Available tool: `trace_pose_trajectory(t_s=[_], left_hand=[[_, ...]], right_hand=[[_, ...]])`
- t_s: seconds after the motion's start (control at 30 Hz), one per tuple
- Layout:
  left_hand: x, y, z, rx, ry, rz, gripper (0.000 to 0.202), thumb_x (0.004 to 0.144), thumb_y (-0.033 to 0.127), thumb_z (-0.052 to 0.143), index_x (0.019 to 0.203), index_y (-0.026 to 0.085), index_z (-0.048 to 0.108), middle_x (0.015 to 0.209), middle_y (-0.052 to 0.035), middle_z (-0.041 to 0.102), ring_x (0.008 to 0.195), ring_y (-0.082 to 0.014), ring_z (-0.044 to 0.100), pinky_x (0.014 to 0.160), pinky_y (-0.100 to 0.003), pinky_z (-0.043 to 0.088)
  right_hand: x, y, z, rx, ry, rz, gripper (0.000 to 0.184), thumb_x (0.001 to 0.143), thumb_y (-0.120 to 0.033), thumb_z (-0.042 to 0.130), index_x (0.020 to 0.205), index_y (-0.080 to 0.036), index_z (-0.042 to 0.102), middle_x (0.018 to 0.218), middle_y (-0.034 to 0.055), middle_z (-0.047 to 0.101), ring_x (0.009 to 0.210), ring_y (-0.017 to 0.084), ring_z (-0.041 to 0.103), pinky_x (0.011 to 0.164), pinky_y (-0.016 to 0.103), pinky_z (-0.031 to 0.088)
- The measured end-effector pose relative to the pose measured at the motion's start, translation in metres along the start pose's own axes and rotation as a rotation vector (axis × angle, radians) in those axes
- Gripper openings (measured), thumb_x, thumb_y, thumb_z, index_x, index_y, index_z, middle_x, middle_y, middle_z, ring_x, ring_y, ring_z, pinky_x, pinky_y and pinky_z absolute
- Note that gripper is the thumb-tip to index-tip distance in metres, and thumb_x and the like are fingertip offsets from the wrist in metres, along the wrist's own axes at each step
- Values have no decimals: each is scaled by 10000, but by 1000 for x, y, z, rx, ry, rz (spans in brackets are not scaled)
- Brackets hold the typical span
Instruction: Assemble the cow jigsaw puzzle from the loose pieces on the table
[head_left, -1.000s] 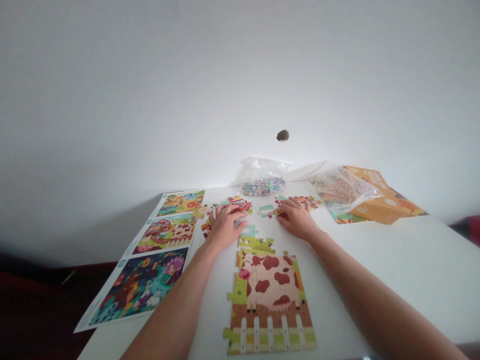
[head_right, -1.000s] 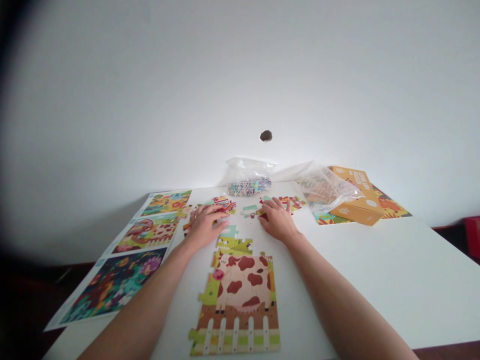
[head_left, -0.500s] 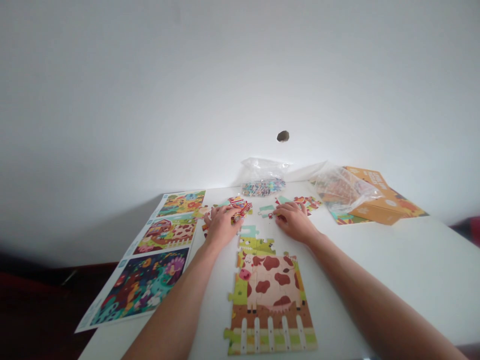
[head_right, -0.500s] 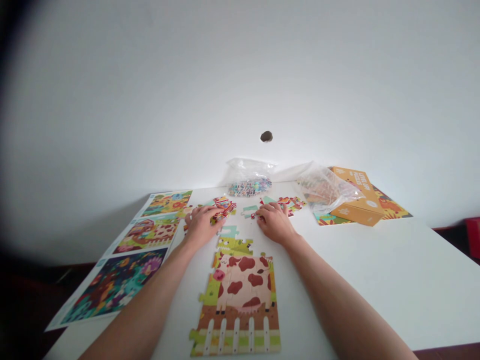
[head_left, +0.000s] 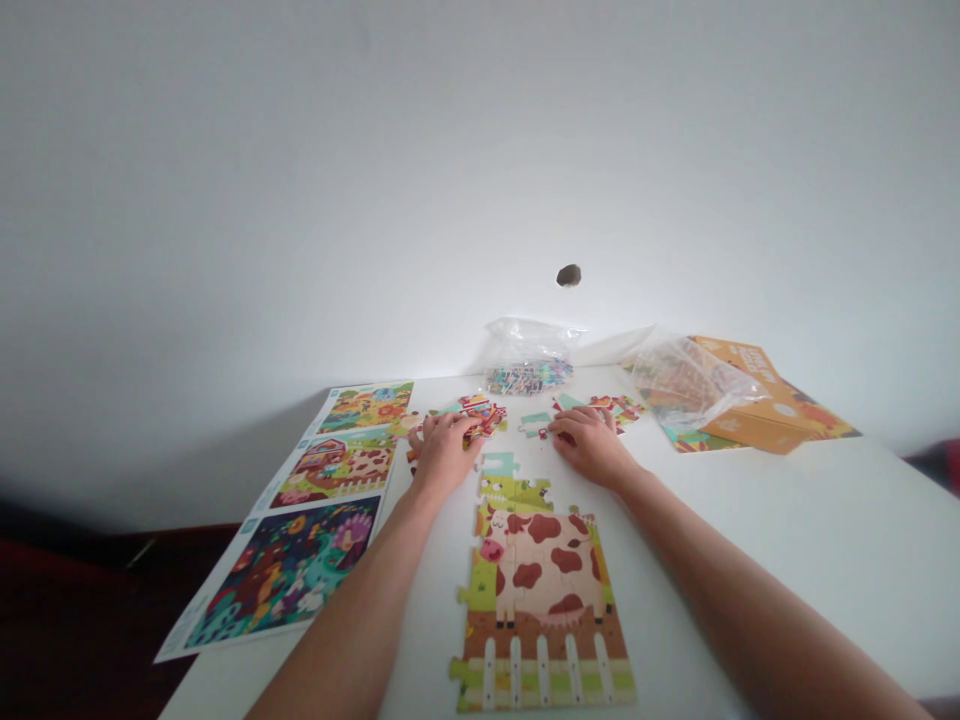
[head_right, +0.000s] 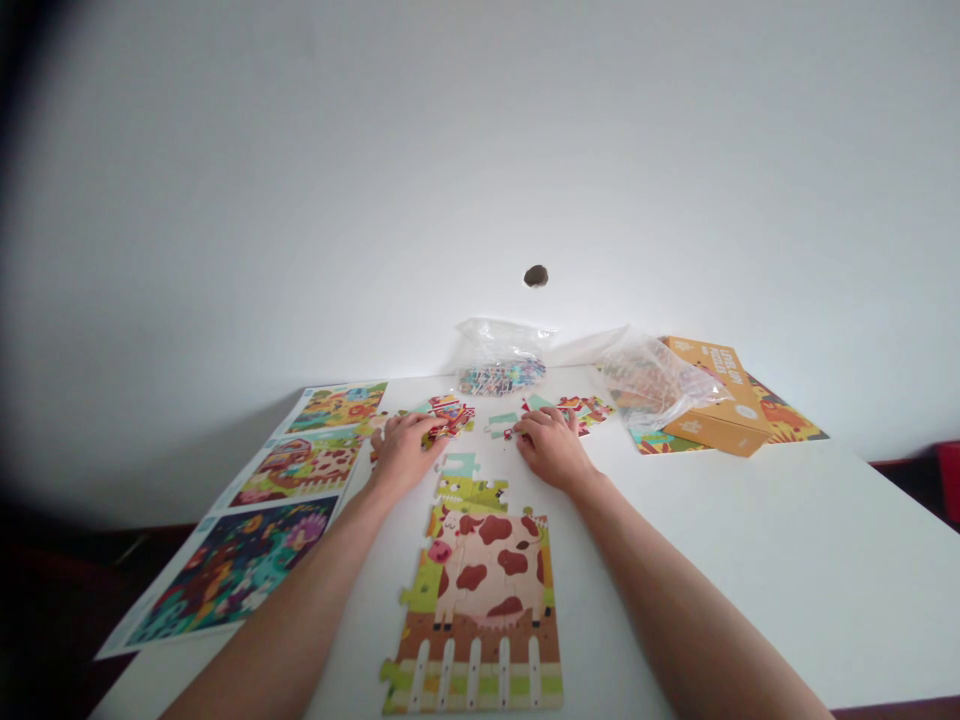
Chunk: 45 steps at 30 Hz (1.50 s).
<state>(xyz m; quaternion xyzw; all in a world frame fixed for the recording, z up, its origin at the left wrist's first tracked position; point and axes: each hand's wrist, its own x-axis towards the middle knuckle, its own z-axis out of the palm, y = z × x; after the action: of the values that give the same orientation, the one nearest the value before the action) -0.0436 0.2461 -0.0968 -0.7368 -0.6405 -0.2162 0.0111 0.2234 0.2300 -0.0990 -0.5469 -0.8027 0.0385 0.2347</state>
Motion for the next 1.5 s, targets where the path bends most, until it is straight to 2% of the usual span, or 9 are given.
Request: trace_pose_trajectory(t_s=[0.9,1.33,1.5], left_hand=[[0,2,-1,33,7,-13,221,862,339,641,1061,322,735,1172,-45,688,1136,-312,517,1044,-567,290],[0,0,0,-15,41,-30,235,851,338,656,1074,337,730,1161,-30,689,1155,-310,525,1070,-614,259],[0,-2,1,-24,55,-18,252,859,367,655,1099,341,727,1168,-40,682,1150,-296,527,1058,-555,302]], right_hand=[[1,2,2,15,7,-12,227,927,-266,556,1084,-273,720,1201,57,690,1174,278,544,1050,502,300],[0,0,0,23,14,-26,213,931,-265,553,1071,-287,713,1193,38,697,1189,287,537,1045,522,300],[0,2,5,12,34,-30,208,925,-255,558,1064,-290,709,1192,27,697,1192,289,538,1061,526,293]])
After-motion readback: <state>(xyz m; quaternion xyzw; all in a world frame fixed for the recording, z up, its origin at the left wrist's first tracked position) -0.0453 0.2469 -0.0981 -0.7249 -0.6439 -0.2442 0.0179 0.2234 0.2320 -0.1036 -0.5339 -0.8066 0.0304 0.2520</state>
